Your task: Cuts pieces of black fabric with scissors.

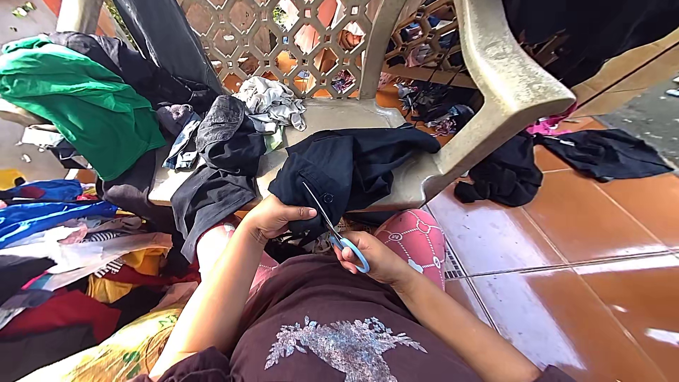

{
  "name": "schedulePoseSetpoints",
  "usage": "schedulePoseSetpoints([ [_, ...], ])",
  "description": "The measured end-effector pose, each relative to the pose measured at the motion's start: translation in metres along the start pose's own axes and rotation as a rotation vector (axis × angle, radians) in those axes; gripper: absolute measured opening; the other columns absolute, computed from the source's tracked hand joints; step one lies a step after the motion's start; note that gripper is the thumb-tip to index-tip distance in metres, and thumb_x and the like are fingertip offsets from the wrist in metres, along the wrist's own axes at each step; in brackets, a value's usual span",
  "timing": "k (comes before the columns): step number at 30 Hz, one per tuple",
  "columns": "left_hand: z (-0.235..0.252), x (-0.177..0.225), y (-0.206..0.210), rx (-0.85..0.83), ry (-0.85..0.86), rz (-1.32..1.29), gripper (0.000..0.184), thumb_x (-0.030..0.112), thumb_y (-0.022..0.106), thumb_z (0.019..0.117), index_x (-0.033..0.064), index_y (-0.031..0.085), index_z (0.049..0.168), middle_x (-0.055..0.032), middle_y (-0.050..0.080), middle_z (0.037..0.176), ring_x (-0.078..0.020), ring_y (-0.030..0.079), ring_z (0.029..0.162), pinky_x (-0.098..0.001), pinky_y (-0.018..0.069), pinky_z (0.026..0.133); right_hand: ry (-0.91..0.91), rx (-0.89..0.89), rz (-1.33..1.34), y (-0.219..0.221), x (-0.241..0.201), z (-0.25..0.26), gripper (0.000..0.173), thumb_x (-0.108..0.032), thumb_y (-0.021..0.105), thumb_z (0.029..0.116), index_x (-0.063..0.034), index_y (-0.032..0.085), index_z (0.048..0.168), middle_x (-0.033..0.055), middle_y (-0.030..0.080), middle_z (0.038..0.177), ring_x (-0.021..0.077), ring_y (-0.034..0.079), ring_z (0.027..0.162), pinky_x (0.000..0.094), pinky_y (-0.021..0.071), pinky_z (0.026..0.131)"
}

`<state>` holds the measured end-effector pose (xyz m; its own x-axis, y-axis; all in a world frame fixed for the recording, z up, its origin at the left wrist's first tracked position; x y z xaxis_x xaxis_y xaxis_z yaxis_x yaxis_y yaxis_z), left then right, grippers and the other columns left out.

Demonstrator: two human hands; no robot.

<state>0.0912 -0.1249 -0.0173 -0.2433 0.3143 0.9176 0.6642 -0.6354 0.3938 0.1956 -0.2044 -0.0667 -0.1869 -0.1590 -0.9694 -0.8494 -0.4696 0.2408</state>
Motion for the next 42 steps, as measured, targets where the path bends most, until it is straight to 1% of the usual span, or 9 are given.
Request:
schedulePoseSetpoints([
  [6, -0.001, -0.004, 0.007, -0.048, -0.031, 0.051, 0.026, -0.006, 0.069, 0.0818, 0.0121, 0.069, 0.1, 0.0018, 0.077, 0.094, -0.0089, 0.073, 0.09, -0.0283, 0.0603, 0.086, 0.041, -0.01, 0.058, 0.004, 0.006, -0.003, 0.033, -0.049, 0.081, 0.0832, -0.0202, 0.065, 0.085, -0.0152, 0.06, 0.066, -0.0051, 0.055, 0.057, 0.0118, 0.0457, 0.055],
  [12, -0.001, -0.005, 0.018, -0.075, -0.086, 0.128, 0.028, -0.008, 0.069, 0.0817, 0.0108, 0.067, 0.103, 0.0029, 0.076, 0.096, -0.0083, 0.072, 0.093, -0.0282, 0.0594, 0.089, 0.012, -0.014, -0.085, 0.004, -0.004, 0.0, 0.051, -0.069, 0.072, 0.0809, -0.0204, 0.06, 0.091, -0.0173, 0.058, 0.07, -0.0062, 0.054, 0.061, 0.0124, 0.0448, 0.059],
  [19, -0.003, -0.004, 0.015, -0.061, -0.089, 0.126, 0.028, -0.008, 0.069, 0.082, 0.0113, 0.067, 0.102, 0.0029, 0.076, 0.096, -0.0087, 0.073, 0.093, -0.0282, 0.0597, 0.088, -0.001, 0.04, 0.01, 0.004, 0.001, -0.003, 0.03, -0.048, 0.076, 0.0879, -0.0214, 0.063, 0.083, -0.017, 0.057, 0.064, -0.0067, 0.051, 0.053, 0.0112, 0.0424, 0.052],
  [22, -0.008, 0.004, 0.004, -0.178, -0.003, 0.159, 0.035, 0.03, 0.087, 0.0745, 0.0219, 0.072, 0.105, 0.0093, 0.076, 0.1, -0.0032, 0.071, 0.094, -0.0244, 0.0586, 0.085, 0.043, 0.08, -0.019, -0.001, 0.002, -0.006, 0.024, -0.04, 0.077, 0.088, -0.0206, 0.063, 0.084, -0.0166, 0.058, 0.064, -0.0064, 0.052, 0.053, 0.011, 0.0432, 0.052],
  [25, -0.011, 0.017, -0.016, -0.119, 0.016, 0.152, 0.06, 0.065, 0.084, 0.0702, 0.021, 0.069, 0.108, 0.0074, 0.074, 0.101, -0.005, 0.07, 0.093, -0.0255, 0.0587, 0.085, 0.111, 0.149, -0.153, -0.008, 0.001, -0.01, 0.021, -0.035, 0.073, 0.089, -0.0189, 0.061, 0.085, -0.0163, 0.056, 0.063, -0.0054, 0.052, 0.053, 0.0126, 0.0438, 0.052],
  [28, -0.011, 0.022, -0.02, 0.09, -0.084, 0.129, 0.018, 0.015, 0.066, 0.0948, 0.0078, 0.064, 0.111, 0.0005, 0.074, 0.098, -0.009, 0.071, 0.091, -0.0287, 0.0591, 0.087, 0.158, 0.155, -0.182, -0.007, 0.004, -0.01, 0.018, -0.031, 0.072, 0.0887, -0.0174, 0.06, 0.085, -0.0151, 0.056, 0.062, -0.0046, 0.052, 0.053, 0.0133, 0.0435, 0.053],
  [30, -0.011, 0.019, -0.019, 0.133, -0.118, 0.112, 0.02, -0.004, 0.057, 0.0937, 0.0062, 0.064, 0.109, -0.0013, 0.075, 0.095, -0.0099, 0.072, 0.088, -0.0295, 0.06, 0.086, 0.161, 0.13, -0.132, -0.003, 0.005, -0.01, 0.019, -0.031, 0.074, 0.0871, -0.017, 0.06, 0.087, -0.0149, 0.057, 0.064, -0.0047, 0.052, 0.054, 0.0128, 0.044, 0.053],
  [37, -0.004, 0.012, -0.004, -0.021, -0.139, 0.137, 0.028, -0.006, 0.066, 0.0845, 0.01, 0.066, 0.108, 0.001, 0.076, 0.098, -0.0078, 0.072, 0.09, -0.0278, 0.0602, 0.086, 0.115, 0.021, -0.08, 0.009, 0.006, -0.01, 0.047, -0.061, 0.077, 0.0804, -0.0189, 0.06, 0.092, -0.0169, 0.058, 0.068, -0.0058, 0.054, 0.059, 0.0126, 0.0445, 0.057],
  [42, 0.001, 0.014, 0.005, -0.042, -0.166, 0.169, 0.032, -0.008, 0.066, 0.0831, 0.0098, 0.063, 0.109, 0.002, 0.075, 0.098, -0.0069, 0.072, 0.091, -0.027, 0.0597, 0.087, 0.087, 0.046, -0.061, 0.007, 0.003, -0.01, 0.049, -0.064, 0.076, 0.0798, -0.0194, 0.06, 0.091, -0.0169, 0.058, 0.068, -0.0056, 0.054, 0.058, 0.0129, 0.0451, 0.057],
])
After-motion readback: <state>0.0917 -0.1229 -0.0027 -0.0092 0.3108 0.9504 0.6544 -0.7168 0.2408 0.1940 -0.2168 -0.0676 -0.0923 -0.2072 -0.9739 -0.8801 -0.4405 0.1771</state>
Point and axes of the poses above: each hand's wrist, its own z-axis towards the middle knuckle, its own y-axis out of the palm, x = y × z, the point moved 10 cm from there along z, towards the middle knuckle
